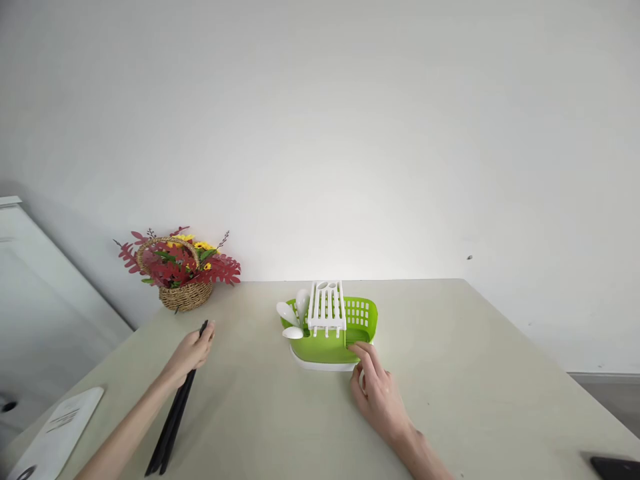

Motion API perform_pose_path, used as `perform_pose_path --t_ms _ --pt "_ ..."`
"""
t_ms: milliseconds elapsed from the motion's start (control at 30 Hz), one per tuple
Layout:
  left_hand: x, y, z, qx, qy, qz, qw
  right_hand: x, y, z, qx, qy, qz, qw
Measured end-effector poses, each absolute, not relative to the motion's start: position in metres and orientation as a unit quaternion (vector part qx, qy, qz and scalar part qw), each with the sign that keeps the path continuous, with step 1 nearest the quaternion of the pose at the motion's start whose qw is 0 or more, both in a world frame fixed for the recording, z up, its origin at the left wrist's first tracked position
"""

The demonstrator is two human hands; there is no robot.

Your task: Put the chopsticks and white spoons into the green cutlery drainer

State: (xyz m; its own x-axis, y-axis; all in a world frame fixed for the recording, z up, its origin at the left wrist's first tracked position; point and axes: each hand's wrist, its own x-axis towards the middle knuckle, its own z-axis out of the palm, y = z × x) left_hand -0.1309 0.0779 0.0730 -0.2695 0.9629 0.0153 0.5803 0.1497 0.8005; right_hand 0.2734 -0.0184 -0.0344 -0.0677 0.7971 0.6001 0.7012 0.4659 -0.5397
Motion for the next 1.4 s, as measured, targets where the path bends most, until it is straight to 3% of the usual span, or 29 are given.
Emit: perform_pose_path --t_ms 200,467,667,900,1000,1233,1400 --pt "-0.154 0.087 0.037 0.615 0.742 0.239 0.116 0.274 -0.018 -0.033 -0.510 -0.726 0.054 0.458" --pt "-0.155 0.082 0.015 0.659 0.732 0.167 0.035 0.275 -0.017 -0.033 -0.509 -0.726 0.051 0.459" --pt "-0.158 0.082 -0.005 0.730 0.638 0.224 -0.101 0.276 -0.017 -0.033 -0.512 -0.728 0.058 0.452" --pt "-0.153 0.078 -0.002 0.723 0.623 0.258 -0.151 0.276 -0.016 -0.033 -0.512 -0.731 0.063 0.447" --pt "-0.130 0.072 0.015 0.743 0.580 0.304 -0.137 0.276 -0.016 -0.033 -0.509 -0.730 0.052 0.453" --pt "-0.025 0.047 0.080 0.800 0.426 0.423 0.009 0.276 -0.017 -0.031 -0.511 -0.728 0.041 0.454" --pt "0.015 0.046 0.105 0.882 0.339 0.327 0.000 0.278 -0.017 -0.029 -0.510 -0.734 0.059 0.444"
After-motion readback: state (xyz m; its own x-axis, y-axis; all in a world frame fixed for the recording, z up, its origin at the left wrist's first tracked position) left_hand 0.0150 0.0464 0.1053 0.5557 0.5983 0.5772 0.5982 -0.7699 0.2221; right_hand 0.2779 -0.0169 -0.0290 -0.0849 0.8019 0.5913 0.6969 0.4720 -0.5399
